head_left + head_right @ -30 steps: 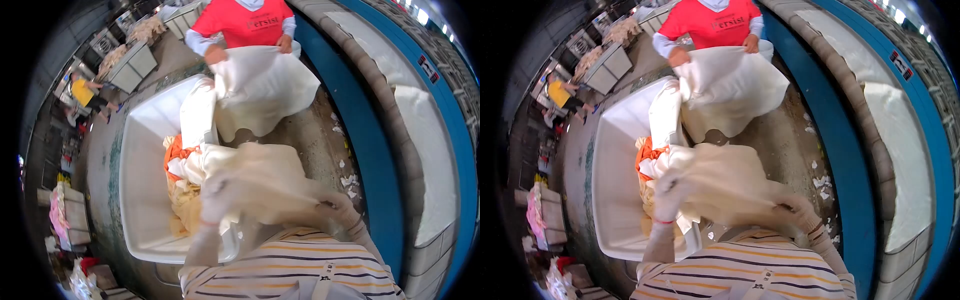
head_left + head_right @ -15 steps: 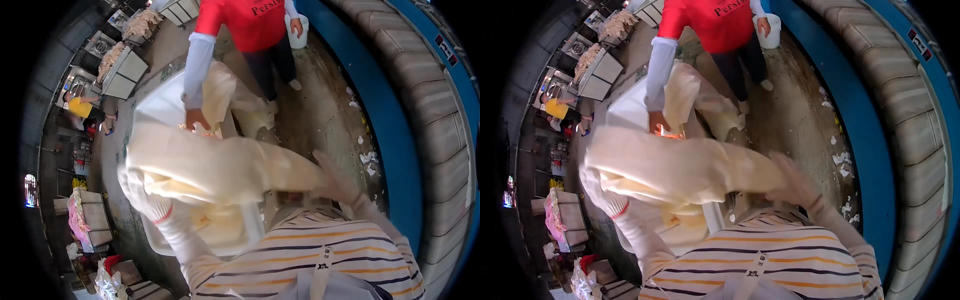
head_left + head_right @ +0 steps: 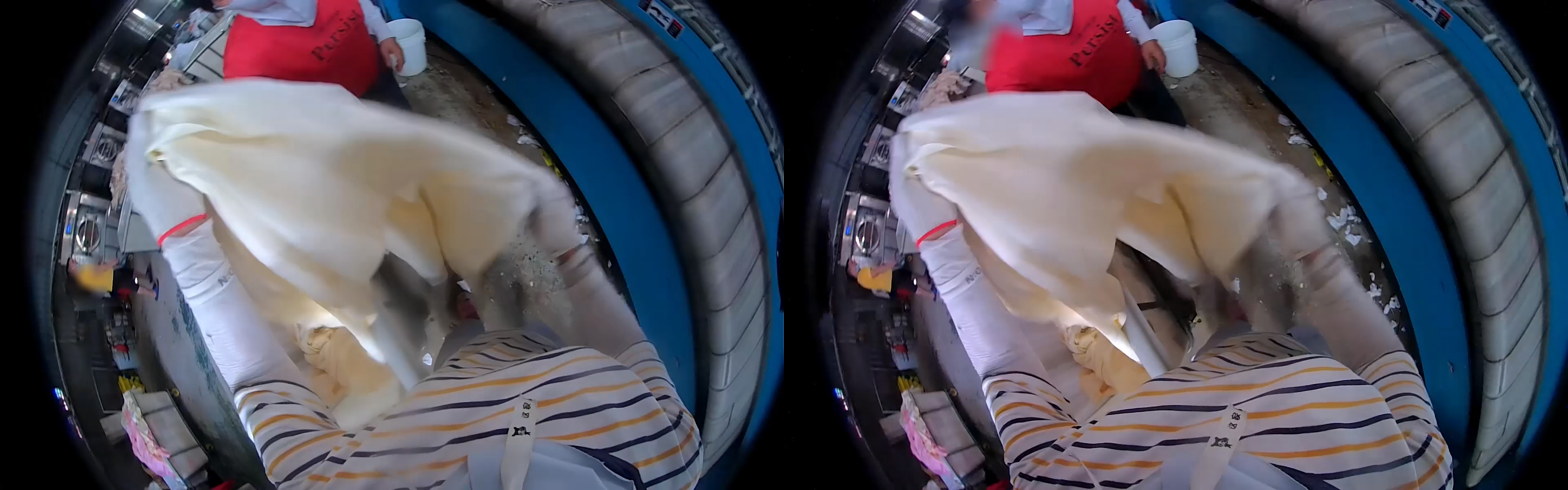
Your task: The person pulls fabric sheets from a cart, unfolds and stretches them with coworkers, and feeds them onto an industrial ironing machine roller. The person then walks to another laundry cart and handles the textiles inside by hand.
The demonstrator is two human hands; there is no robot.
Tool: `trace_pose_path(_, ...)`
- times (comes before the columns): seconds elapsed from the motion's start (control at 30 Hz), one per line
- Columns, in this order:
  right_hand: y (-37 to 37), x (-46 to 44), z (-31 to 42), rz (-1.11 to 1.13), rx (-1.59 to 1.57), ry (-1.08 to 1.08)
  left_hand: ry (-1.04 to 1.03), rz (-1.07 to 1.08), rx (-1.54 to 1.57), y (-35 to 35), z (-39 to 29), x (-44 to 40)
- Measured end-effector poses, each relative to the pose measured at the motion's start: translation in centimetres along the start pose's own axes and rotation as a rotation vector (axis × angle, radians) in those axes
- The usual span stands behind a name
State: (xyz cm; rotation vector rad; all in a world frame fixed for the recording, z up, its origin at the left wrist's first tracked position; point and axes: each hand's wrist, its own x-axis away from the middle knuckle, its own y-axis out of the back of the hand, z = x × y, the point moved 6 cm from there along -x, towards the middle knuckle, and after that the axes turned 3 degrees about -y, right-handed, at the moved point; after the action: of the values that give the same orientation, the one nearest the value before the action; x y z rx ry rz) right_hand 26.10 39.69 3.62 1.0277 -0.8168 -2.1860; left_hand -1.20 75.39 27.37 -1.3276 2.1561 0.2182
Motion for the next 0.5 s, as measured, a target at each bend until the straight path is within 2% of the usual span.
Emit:
trace_pose_path(0.03,3.0,0.2,-2.9,-0.064,-0.259,-0.223,-0.003,0.035,-0.080,0.6,2.5,-0.2)
trace_pose_path(0.1,9.7,0.7,-5.9,-0.286,-0.829,-0.597,-0.009,-0.079,-0.348,-0.6,5.5,0.8)
trace_pose_path(0.17,14.2,2.0,-9.6,-0.372,-0.940,-0.445,0.062,-0.040,-0.303,-1.9,10.9,2.0)
trace_pose_path(0.2,17.5,2.9,-8.4,-0.397,-0.057,-0.308,0.091,0.064,-0.421,-4.3,12.3,2.6)
trace_pose_path(0.23,18.1,3.7,-9.0,-0.397,-0.227,-0.351,0.118,0.167,-0.538,-6.8,13.7,3.6)
trace_pose_path(0.3,19.0,7.7,-8.6,-0.406,-0.569,-0.418,0.045,0.379,-1.009,-11.0,13.2,8.3)
trace_pose_path(0.33,18.9,8.5,-8.3,-0.337,-0.825,-0.495,-0.058,0.475,-1.118,-13.7,13.9,10.6)
trace_pose_path(0.37,18.6,9.6,-8.6,-0.354,-0.852,-0.573,-0.172,0.599,-1.091,-16.8,14.2,14.4)
trace_pose_path(0.4,17.3,11.1,-10.4,-0.302,-0.551,-0.524,-0.254,0.730,-1.005,-20.2,14.9,18.4)
trace_pose_path(0.43,16.6,12.2,-10.2,-0.261,-0.490,-0.483,-0.261,0.874,-0.862,-23.3,14.9,23.4)
trace_pose_path(0.47,16.0,13.4,-9.9,-0.223,-0.431,-0.440,-0.219,1.008,-0.710,-26.2,14.0,28.9)
trace_pose_path(0.5,14.8,13.4,-7.2,-0.193,-0.608,-0.404,0.016,1.133,-0.530,-29.5,9.0,34.0)
